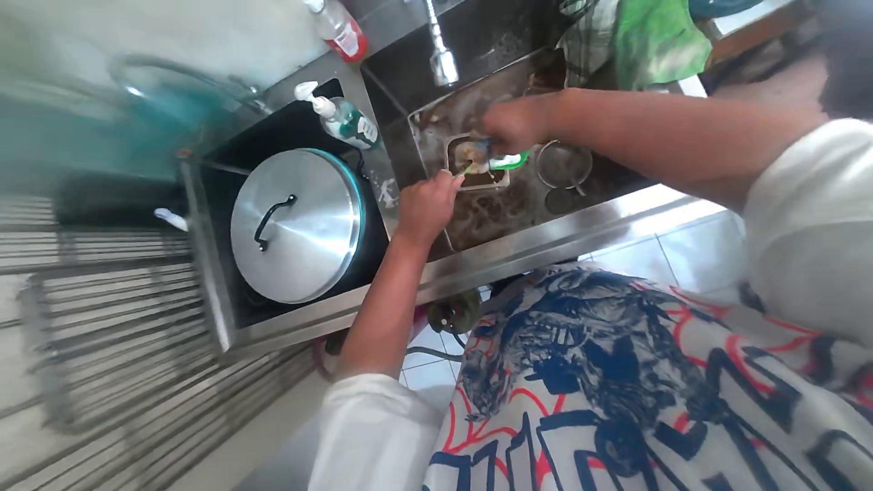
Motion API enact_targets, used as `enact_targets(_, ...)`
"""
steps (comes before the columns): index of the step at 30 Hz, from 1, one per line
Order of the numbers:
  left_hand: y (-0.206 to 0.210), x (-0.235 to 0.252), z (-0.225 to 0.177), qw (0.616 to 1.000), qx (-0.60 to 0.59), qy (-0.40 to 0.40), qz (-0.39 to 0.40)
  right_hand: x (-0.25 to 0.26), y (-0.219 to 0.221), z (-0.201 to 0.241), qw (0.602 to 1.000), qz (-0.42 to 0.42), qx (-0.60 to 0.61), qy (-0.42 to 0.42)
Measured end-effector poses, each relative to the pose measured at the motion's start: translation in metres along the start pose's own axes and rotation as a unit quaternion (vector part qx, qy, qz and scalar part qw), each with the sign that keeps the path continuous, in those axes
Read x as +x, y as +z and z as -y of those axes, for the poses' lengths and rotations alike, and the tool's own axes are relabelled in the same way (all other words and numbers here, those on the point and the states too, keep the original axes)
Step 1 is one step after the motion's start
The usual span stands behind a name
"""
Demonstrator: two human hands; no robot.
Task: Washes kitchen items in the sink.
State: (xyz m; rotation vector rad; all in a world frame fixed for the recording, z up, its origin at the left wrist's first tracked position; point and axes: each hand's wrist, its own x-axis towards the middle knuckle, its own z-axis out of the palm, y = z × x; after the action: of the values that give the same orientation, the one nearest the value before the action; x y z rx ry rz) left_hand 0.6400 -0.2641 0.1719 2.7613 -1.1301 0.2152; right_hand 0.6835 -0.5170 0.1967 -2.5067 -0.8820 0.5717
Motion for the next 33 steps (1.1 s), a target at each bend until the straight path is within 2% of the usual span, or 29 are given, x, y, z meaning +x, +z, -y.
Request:
enact_targets(3, -0.001, -0.007, 0.003, 1.0, 0.01, -0.01, -0.025, -0.005, 0.002, -0.022, 0.998, -0.033, 0.045, 0.036)
enact_targets(5, 0.001, -0.014, 0.006, 0.998, 0.016, -0.024, -0.051, -0.011, 0.013, -0.043, 0.988, -0.105, 0.11, 0.036)
enact_targets(8, 0.002, -0.017, 0.003, 0.995, 0.017, -0.057, -0.085, -0.016, 0.036, -0.051, 0.955, -0.206, 0.205, 0.066)
enact_targets(11, 0.003, -0.014, -0.008, 0.988, 0.018, -0.11, -0.105, -0.017, 0.055, -0.042, 0.89, -0.284, 0.337, 0.117)
enact_targets(14, 0.009, -0.012, -0.023, 0.984, -0.002, -0.151, -0.097, -0.016, 0.066, -0.024, 0.814, -0.316, 0.439, 0.211)
enact_targets(20, 0.015, -0.01, -0.058, 0.979, -0.029, -0.201, -0.021, -0.008, 0.099, -0.012, 0.641, -0.365, 0.601, 0.308)
enact_targets(24, 0.023, -0.008, -0.078, 0.972, -0.065, -0.223, 0.033, -0.001, 0.104, 0.005, 0.547, -0.38, 0.664, 0.339)
enact_targets(28, 0.03, -0.003, -0.083, 0.972, -0.068, -0.22, 0.05, 0.012, 0.103, 0.023, 0.482, -0.391, 0.722, 0.306)
enact_targets(33, 0.031, -0.001, -0.082, 0.971, -0.071, -0.22, 0.054, 0.019, 0.105, 0.046, 0.448, -0.392, 0.75, 0.288)
